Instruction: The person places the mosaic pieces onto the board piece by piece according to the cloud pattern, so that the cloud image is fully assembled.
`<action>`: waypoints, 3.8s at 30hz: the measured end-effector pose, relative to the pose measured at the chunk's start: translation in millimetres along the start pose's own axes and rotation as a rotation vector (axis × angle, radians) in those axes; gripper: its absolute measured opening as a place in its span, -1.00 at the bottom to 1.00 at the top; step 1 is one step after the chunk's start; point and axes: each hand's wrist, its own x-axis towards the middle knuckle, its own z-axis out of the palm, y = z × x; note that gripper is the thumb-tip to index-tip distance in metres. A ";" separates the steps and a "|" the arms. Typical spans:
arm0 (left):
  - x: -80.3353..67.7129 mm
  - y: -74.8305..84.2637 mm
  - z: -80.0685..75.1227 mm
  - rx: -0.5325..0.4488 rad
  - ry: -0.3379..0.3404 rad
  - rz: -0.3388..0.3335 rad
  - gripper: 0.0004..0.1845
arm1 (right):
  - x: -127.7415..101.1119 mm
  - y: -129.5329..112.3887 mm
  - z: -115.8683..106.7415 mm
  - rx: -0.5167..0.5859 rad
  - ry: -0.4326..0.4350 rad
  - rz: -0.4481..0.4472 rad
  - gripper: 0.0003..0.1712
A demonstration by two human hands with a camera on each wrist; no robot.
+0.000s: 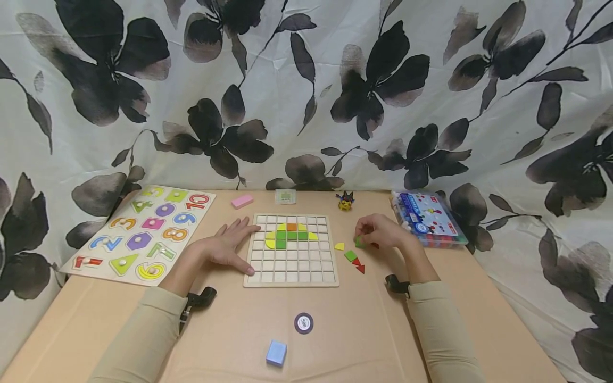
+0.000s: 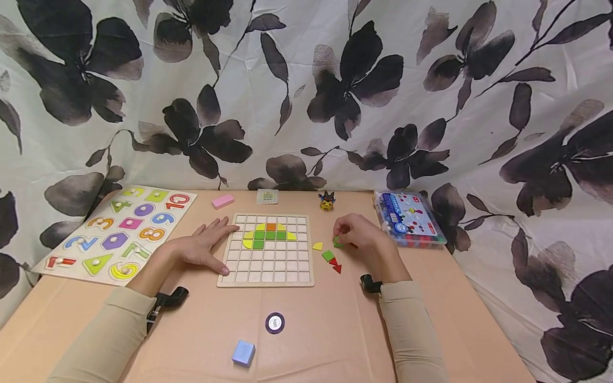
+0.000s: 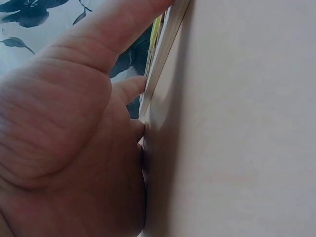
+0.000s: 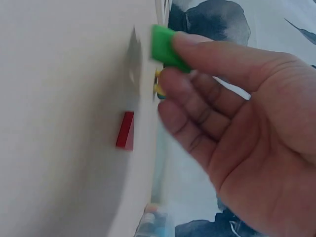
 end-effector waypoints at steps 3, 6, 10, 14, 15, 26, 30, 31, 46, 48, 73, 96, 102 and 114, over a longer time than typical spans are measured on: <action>0.5 0.9 -1.2 0.015 -0.011 -0.009 0.35 | 2.3 -4.3 1.2 0.030 0.098 -0.052 -0.90; 0.3 1.6 -1.6 0.028 -0.016 -0.019 0.33 | 5.6 -11.5 4.7 0.088 0.190 -0.116 -0.84; -0.3 1.6 -1.7 0.029 -0.016 -0.023 0.33 | 11.5 -26.2 14.5 0.156 0.251 -0.164 -0.70; -0.5 1.2 -1.5 0.028 -0.014 -0.024 0.34 | 21.3 -43.5 27.7 0.152 0.249 -0.170 -0.67; -0.6 1.1 -1.5 0.028 -0.013 -0.025 0.34 | 24.0 -48.0 31.2 0.145 0.242 -0.173 -0.68; -0.6 1.1 -0.7 0.030 -0.007 -0.014 0.34 | 53.7 -78.9 67.7 -0.010 0.128 -0.257 -0.69; -0.1 0.3 0.4 0.027 -0.009 -0.017 0.33 | 61.9 -87.9 76.2 -0.047 0.085 -0.263 -0.69; 0.1 -0.2 0.7 0.028 -0.009 -0.017 0.33 | 64.0 -89.5 78.0 -0.055 0.074 -0.261 -0.71; 2.1 -1.8 0.9 0.045 -0.006 -0.017 0.34 | 77.9 -96.0 89.7 -0.147 -0.036 -0.246 -0.78; 2.6 -2.0 1.1 0.048 -0.007 -0.018 0.34 | 78.7 -95.5 90.2 -0.153 -0.035 -0.244 -0.78; 2.7 0.0 2.1 0.038 -0.010 -0.014 0.33 | 11.8 -65.2 22.1 -0.058 0.146 -0.148 -0.57; -0.7 -2.9 2.9 0.020 -0.005 -0.002 0.35 | 7.9 -24.2 15.7 -0.047 -0.231 -0.073 -0.79; -0.2 -3.9 2.8 0.030 -0.004 -0.010 0.33 | 12.4 -22.7 22.3 -0.045 -0.249 -0.048 -0.81; 0.3 -4.6 2.8 0.034 -0.002 -0.010 0.34 | 12.2 -24.9 23.7 -0.096 -0.195 0.016 -0.81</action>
